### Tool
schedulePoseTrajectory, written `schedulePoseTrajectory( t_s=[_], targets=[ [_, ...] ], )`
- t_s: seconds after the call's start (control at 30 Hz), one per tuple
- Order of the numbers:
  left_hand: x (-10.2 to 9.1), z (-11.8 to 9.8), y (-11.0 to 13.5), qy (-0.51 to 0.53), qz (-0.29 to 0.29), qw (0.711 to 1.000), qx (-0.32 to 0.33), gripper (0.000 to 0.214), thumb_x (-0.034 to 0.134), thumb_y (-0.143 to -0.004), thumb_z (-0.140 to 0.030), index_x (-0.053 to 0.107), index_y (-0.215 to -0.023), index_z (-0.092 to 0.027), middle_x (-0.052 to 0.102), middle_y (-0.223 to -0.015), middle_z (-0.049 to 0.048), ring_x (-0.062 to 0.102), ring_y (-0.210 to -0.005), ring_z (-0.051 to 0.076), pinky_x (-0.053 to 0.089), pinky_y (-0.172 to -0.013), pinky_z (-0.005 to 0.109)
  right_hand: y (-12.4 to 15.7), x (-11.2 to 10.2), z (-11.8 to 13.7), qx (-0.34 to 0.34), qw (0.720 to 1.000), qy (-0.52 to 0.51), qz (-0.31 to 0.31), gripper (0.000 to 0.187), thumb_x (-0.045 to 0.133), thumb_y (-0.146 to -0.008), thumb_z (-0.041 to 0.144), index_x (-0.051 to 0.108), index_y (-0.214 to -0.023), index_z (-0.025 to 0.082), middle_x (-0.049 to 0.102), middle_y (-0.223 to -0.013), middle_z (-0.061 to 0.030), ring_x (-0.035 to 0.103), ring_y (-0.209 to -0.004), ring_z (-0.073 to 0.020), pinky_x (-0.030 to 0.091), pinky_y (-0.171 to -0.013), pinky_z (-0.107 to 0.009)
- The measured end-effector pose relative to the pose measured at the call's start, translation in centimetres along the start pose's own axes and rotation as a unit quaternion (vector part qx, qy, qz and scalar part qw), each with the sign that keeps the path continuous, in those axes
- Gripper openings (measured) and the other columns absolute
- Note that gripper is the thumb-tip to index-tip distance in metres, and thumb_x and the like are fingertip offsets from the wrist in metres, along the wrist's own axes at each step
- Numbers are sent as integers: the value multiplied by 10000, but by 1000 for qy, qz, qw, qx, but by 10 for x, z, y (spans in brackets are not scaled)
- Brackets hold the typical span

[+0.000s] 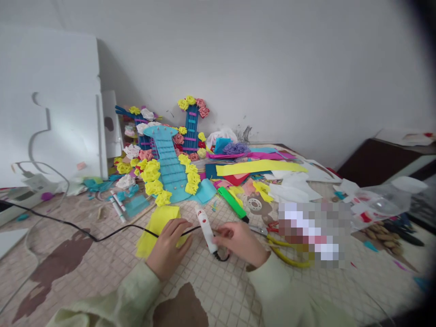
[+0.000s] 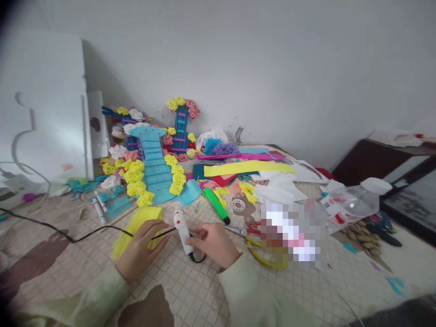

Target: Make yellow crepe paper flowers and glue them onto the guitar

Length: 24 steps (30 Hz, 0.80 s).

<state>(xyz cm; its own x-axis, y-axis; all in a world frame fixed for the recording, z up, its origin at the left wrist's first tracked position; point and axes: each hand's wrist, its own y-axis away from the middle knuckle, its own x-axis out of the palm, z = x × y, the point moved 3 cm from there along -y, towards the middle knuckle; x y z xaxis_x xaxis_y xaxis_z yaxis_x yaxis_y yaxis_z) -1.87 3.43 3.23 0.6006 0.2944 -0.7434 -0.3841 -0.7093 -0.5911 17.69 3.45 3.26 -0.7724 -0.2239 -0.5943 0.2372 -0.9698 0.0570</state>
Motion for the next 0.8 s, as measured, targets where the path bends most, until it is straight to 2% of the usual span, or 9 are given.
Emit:
schedulePoseTrajectory(
  t_s=[0.07,0.1,0.17,0.27,0.33,0.47,0.57,0.7,0.8],
  targets=[
    [-8,0,-1,9,-23,1000,12,91,516,-786,-193,573,-857,-187,608,-866,61,561,-859,184,484,-759,335,-3,-26,-4,-1,998,52,-41,330,525,-743,469,651,-779,166,653,-644,-8,557,-458,-107,387,-428,-199],
    [-12,0,-1,8,-28,999,21,67,513,-789,-184,580,-781,-188,612,-848,56,560,-845,182,480,-750,332,-7,-43,-7,-5,990,113,-88,320,497,-768,455,661,-763,181,662,-670,-4,567,-489,-107,408,-475,-206],
    [-19,0,-1,-2,-28,999,41,148,512,-789,-164,572,-656,-186,623,-853,51,551,-854,189,463,-756,347,-16,-77,-18,18,977,159,-139,295,482,-790,401,664,-751,172,665,-688,-21,584,-564,-131,421,-550,-231],
    [-26,0,1,-14,-16,998,57,149,505,-787,-149,594,-674,-189,625,-934,61,525,-925,219,436,-787,390,-35,-120,-42,75,951,227,-194,214,511,-788,297,665,-756,152,664,-771,-69,597,-755,-189,421,-662,-278],
    [-27,1,3,-9,-16,998,57,133,489,-793,-149,606,-746,-192,615,-967,71,510,-956,229,431,-795,402,-47,-135,-58,116,935,264,-205,199,536,-787,280,650,-743,123,647,-804,-101,586,-820,-210,428,-708,-309],
    [-25,1,6,6,-16,998,57,141,472,-799,-140,602,-805,-194,603,-976,74,496,-974,224,429,-807,397,-59,-138,-80,162,923,299,-181,245,501,-841,300,548,-1011,129,575,-1005,-66,569,-865,-165,473,-747,-357],
    [-24,1,7,24,-14,998,58,148,461,-802,-131,593,-816,-196,597,-967,70,498,-967,216,430,-810,387,-56,-136,-82,159,922,305,-175,269,485,-853,293,508,-1081,152,544,-1070,-65,562,-893,-164,481,-750,-356],
    [-24,2,8,45,-23,998,49,169,451,-802,-121,572,-884,-207,583,-956,67,503,-951,213,429,-808,380,-42,-147,-62,126,921,307,-205,190,493,-832,259,606,-873,113,615,-865,-68,580,-793,-174,461,-701,-325],
    [-32,4,10,50,-88,995,22,215,445,-797,-108,535,-968,-204,552,-945,73,511,-919,210,432,-788,367,-23,-149,-32,63,929,290,-223,221,449,-805,210,650,-761,127,646,-734,-60,583,-706,-174,430,-645,-278]
  ],
)
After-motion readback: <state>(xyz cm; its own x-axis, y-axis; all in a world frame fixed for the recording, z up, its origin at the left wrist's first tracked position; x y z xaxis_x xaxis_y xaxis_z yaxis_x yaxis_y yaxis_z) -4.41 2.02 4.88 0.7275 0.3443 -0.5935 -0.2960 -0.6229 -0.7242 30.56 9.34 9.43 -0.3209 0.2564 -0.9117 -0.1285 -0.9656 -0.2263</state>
